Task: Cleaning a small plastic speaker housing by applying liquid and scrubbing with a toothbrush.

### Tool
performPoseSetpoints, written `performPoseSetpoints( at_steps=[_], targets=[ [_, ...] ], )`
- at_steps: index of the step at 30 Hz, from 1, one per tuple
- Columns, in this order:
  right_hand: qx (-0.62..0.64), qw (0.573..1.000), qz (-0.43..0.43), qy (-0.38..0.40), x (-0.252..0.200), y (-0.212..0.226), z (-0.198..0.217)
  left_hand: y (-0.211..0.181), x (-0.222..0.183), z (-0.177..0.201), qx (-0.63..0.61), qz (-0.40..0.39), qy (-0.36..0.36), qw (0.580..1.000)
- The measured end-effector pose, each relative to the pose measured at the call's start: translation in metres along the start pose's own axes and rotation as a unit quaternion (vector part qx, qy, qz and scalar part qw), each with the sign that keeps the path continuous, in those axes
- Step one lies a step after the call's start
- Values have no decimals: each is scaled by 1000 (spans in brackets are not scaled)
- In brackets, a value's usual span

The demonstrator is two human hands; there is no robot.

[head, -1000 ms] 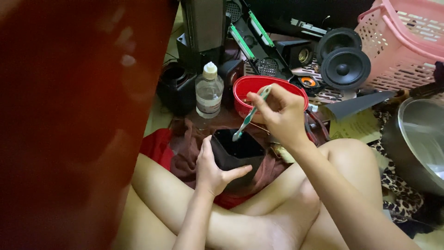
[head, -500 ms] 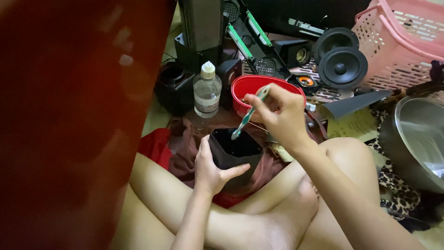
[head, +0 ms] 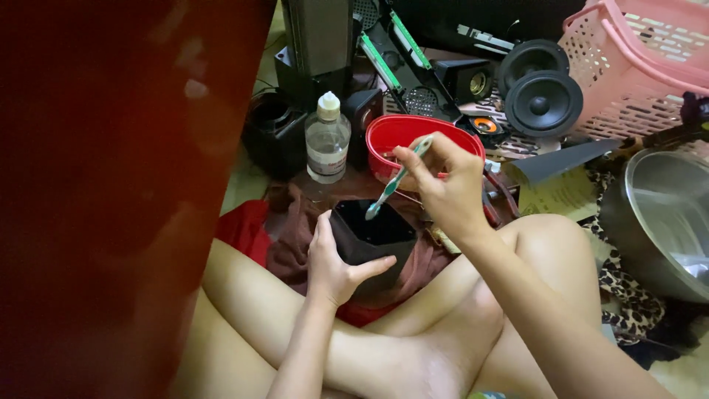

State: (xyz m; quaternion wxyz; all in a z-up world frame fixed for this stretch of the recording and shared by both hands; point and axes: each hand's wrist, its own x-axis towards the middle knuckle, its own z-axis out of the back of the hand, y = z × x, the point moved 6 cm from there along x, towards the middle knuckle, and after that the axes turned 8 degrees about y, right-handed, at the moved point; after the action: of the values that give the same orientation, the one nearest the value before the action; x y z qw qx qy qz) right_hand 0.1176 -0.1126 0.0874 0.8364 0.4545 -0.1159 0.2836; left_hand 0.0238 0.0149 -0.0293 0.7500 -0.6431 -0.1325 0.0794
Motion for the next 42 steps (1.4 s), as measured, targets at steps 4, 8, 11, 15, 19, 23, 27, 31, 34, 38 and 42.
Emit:
performPoseSetpoints(
  at_steps=[4,8,11,15,19,23,27,31,34,38,42],
  targets=[
    [29,998,-47,29,-12,-32,-23,-1,0,0,-3,1,3,1000],
    [29,991,-106,80,-15,-38,-33,1,0,0,0,0,5,1000],
    [103,978,-140,113,-12,-36,-41,-2,-1,0,-5,9,8,1000],
    [257,936,-191,147,-13,-25,-49,-1,0,0,6,23,20,1000],
    [268,935,-182,147,-13,-24,-51,2,1,-1,4,22,10,1000],
    [217,948,-170,160,-11,-29,-50,3,-1,0,4,20,2,1000],
    [247,930,-181,201,-11,-21,-53,1,0,-1,-1,10,-1,1000],
    [266,937,-157,165,3,-15,-38,2,1,0,-7,33,8,999],
    [284,933,-189,118,9,-22,-28,-1,2,0,11,24,4,1000],
    [280,921,-217,165,-1,-25,-46,2,1,-1,4,28,7,1000],
    [282,901,-257,206,-9,-34,-62,4,1,0,10,23,4,1000]
  ],
)
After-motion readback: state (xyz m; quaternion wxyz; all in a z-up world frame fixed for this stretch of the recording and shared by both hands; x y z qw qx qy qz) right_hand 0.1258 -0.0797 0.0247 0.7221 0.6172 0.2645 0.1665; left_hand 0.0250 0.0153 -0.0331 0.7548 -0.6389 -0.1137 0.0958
